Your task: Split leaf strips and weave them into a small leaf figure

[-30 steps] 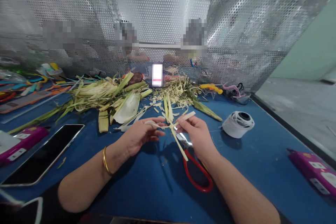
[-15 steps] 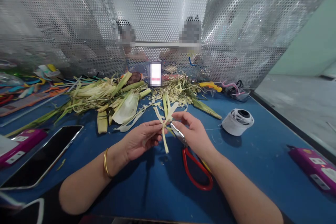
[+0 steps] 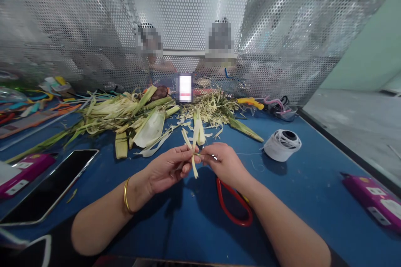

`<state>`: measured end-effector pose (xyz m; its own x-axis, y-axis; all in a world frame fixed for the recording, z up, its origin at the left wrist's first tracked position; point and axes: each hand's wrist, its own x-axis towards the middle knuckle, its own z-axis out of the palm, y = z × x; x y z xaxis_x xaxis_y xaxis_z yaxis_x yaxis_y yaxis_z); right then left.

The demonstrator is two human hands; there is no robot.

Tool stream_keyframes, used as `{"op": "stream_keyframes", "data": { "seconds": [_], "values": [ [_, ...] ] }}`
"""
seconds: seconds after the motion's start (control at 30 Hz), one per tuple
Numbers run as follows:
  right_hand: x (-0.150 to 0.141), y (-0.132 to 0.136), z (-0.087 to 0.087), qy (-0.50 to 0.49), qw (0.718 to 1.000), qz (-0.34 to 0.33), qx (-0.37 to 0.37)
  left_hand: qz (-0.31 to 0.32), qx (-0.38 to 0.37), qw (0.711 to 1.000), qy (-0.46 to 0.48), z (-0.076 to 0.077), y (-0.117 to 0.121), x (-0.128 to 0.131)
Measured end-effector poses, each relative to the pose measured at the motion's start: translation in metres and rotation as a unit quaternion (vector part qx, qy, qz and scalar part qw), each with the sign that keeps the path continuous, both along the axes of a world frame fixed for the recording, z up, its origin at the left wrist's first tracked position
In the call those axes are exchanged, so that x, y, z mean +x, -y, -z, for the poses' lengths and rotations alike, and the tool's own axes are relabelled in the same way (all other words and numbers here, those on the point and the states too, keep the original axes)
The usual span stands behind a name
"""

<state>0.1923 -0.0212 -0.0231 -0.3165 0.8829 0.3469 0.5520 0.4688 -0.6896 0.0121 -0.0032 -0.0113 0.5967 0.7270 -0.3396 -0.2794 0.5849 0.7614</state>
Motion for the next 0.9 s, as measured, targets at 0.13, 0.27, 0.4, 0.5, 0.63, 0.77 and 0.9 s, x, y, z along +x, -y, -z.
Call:
{"op": "stream_keyframes", "data": {
  "seconds": [0.13,0.27,0.4,0.5,0.63,0.77,0.9],
  "values": [
    [-0.002,-0.001,0.012,0.068,0.993,0.035,0.094,-0.039,-0.027,0.999,0.013,0.000,0.002,0.004],
    [-0.003,-0.003,0.022,0.093,0.990,0.032,0.096,-0.027,0.040,0.998,-0.029,0.003,0.005,0.005],
    [-0.001,-0.005,0.015,0.030,0.996,0.048,0.073,-0.074,0.143,0.984,-0.083,0.004,0.006,0.006],
    [-0.001,-0.001,0.003,-0.051,0.993,0.108,0.012,-0.103,0.148,0.979,-0.099,0.002,0.004,0.005],
    [-0.005,0.008,-0.005,-0.057,0.989,0.065,-0.122,-0.110,0.142,0.978,-0.101,0.002,0.001,0.004],
    [-0.011,0.015,-0.008,-0.011,0.995,0.006,-0.101,-0.126,0.167,0.967,-0.145,0.005,0.002,0.007],
    [-0.009,0.019,-0.015,0.066,0.987,0.072,0.126,-0.095,0.183,0.960,-0.191,0.006,0.006,0.010]
  ]
}}
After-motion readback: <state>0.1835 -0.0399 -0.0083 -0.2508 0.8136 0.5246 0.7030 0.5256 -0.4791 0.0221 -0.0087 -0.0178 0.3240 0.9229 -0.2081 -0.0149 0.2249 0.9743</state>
